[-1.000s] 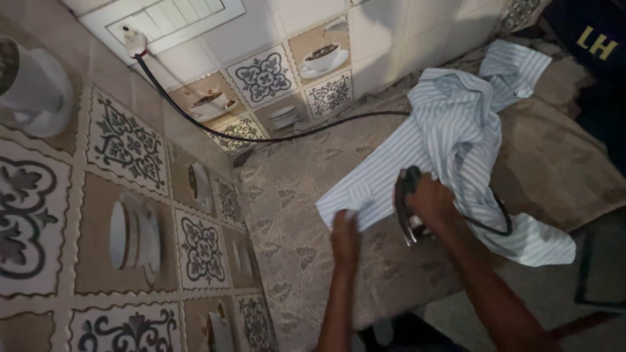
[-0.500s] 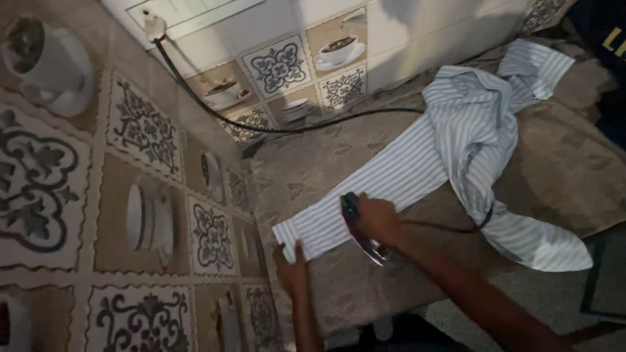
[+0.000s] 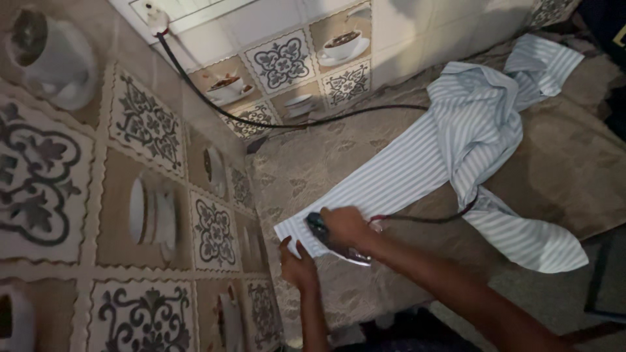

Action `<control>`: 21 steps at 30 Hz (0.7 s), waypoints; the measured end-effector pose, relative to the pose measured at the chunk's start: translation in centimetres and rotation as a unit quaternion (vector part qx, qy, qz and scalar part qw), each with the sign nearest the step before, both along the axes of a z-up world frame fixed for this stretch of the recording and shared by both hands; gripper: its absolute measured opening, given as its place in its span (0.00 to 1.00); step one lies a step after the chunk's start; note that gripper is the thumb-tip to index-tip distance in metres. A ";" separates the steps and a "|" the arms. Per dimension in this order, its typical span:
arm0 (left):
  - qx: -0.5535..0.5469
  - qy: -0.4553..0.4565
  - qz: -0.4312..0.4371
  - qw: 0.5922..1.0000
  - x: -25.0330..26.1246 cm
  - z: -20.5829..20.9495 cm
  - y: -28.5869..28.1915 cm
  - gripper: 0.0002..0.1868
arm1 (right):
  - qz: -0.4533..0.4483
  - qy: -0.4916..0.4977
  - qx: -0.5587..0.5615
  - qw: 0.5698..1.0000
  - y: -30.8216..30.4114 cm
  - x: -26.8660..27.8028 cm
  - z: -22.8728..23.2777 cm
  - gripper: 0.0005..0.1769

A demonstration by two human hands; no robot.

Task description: The person irons a light blue and white striped shirt on a table. They systematically smooth the fabric, starting with the sleeves and moving to the main body of the shirt, using a handheld electric iron.

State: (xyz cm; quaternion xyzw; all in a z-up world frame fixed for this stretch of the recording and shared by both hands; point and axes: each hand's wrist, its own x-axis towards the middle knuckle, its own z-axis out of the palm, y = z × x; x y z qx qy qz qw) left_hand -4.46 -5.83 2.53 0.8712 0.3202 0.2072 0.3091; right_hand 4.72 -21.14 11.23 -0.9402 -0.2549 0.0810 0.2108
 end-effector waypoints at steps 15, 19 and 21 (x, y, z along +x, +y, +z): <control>0.030 0.001 0.008 1.000 0.4 -1.2 -0.1 0.17 | -0.296 -0.128 -0.095 0.942 -16.0 14.5 -7.5 0.13; 0.051 0.011 0.006 0.999 0.3 -1.6 -0.1 0.18 | -0.342 -0.130 -0.109 0.924 -21.7 16.6 -7.3 0.12; 0.045 0.013 0.008 0.999 0.3 -1.7 -0.1 0.18 | -0.386 -0.049 -0.097 0.916 -23.8 18.2 -5.8 0.17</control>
